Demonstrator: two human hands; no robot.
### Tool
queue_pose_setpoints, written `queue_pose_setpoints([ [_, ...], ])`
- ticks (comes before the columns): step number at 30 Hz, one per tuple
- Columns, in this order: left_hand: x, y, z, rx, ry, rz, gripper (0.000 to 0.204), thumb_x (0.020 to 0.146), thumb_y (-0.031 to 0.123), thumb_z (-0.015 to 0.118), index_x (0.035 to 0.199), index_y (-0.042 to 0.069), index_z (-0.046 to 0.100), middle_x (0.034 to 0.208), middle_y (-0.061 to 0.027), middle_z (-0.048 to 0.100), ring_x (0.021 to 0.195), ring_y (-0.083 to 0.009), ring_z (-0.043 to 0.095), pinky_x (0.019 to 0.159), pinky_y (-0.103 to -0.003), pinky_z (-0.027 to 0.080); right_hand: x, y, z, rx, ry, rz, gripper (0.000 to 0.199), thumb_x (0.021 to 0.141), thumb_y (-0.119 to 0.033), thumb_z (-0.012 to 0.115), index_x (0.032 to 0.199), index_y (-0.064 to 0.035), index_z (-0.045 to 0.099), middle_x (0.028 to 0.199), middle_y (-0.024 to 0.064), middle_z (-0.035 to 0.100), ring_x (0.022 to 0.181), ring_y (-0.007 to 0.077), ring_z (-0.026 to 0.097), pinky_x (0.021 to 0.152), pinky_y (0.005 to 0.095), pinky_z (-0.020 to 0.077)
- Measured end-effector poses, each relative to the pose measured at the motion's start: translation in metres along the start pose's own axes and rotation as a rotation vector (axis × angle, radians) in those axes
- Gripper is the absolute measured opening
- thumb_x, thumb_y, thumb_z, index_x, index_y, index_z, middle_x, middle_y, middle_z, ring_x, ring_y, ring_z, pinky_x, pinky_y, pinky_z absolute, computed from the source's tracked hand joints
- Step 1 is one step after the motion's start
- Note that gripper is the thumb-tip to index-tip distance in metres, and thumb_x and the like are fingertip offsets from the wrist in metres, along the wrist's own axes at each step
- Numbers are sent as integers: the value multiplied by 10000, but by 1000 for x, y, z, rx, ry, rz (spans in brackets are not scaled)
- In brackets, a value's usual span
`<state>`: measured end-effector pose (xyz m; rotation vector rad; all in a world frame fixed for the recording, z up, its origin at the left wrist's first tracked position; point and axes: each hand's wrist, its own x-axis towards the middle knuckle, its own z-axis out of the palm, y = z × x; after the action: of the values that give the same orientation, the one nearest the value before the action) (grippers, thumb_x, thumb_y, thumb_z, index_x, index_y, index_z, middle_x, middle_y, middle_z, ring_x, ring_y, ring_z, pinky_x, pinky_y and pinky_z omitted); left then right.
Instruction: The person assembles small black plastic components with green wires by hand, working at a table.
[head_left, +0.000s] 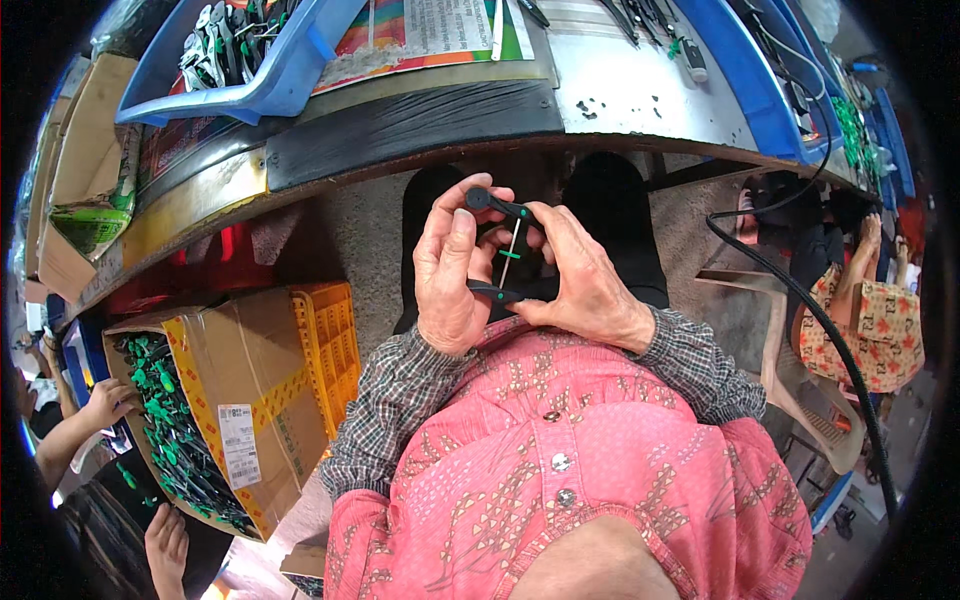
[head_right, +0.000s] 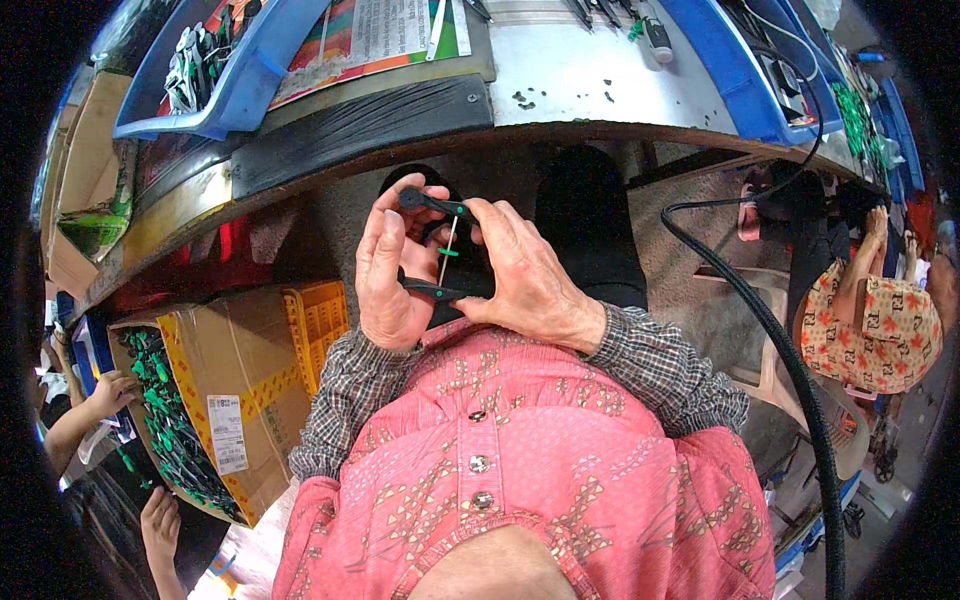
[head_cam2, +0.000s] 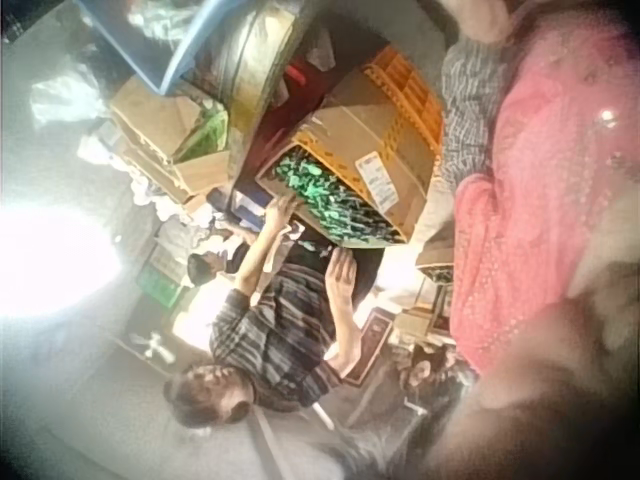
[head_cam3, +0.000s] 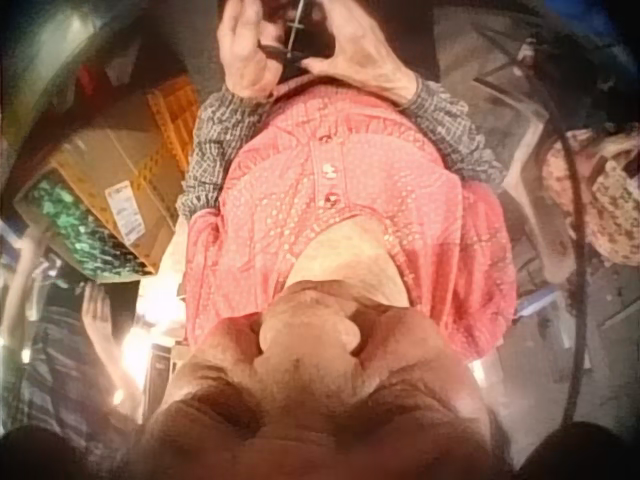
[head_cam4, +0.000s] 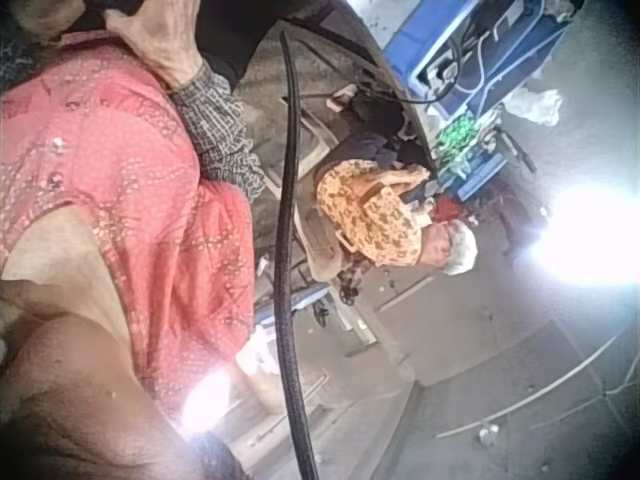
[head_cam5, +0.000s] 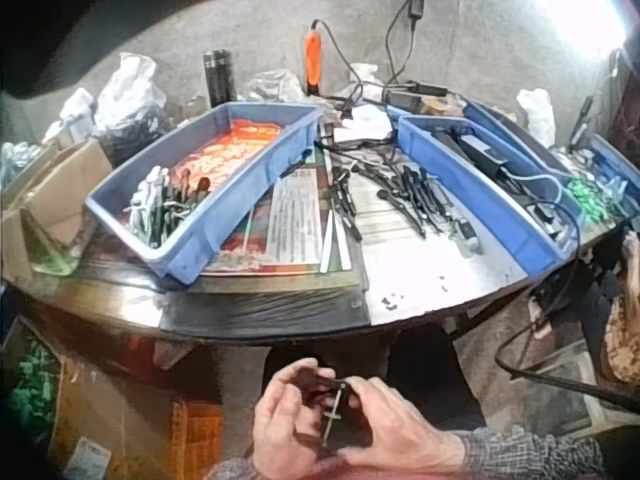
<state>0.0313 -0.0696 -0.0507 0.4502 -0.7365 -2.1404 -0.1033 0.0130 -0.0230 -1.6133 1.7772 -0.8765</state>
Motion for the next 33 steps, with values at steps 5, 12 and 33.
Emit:
queue_pose_setpoints([
  [5,0,-1,-3,19,9,9,383,1010,294,438,1276,19,453,1177,-121,550,997,-163,539,889,-319,446,0,-1,0,-24,5,-8,850,577,-121,812,1283,48,372,1030,173,493,915,315,562,792,403,470],
  [12,0,-3,-4,33,24,42,396,1014,359,408,1209,23,483,1115,-110,562,954,-153,546,863,-301,445,0,1,2,-16,6,-7,795,593,-119,800,1262,45,402,1009,160,505,896,300,562,785,400,467],
  [33,3,0,-2,70,98,38,461,988,491,369,981,44,482,932,-103,566,782,-148,575,715,-298,539,1,-1,4,92,7,-30,574,653,5,718,1175,34,482,954,136,545,782,234,603,690,340,519],
])
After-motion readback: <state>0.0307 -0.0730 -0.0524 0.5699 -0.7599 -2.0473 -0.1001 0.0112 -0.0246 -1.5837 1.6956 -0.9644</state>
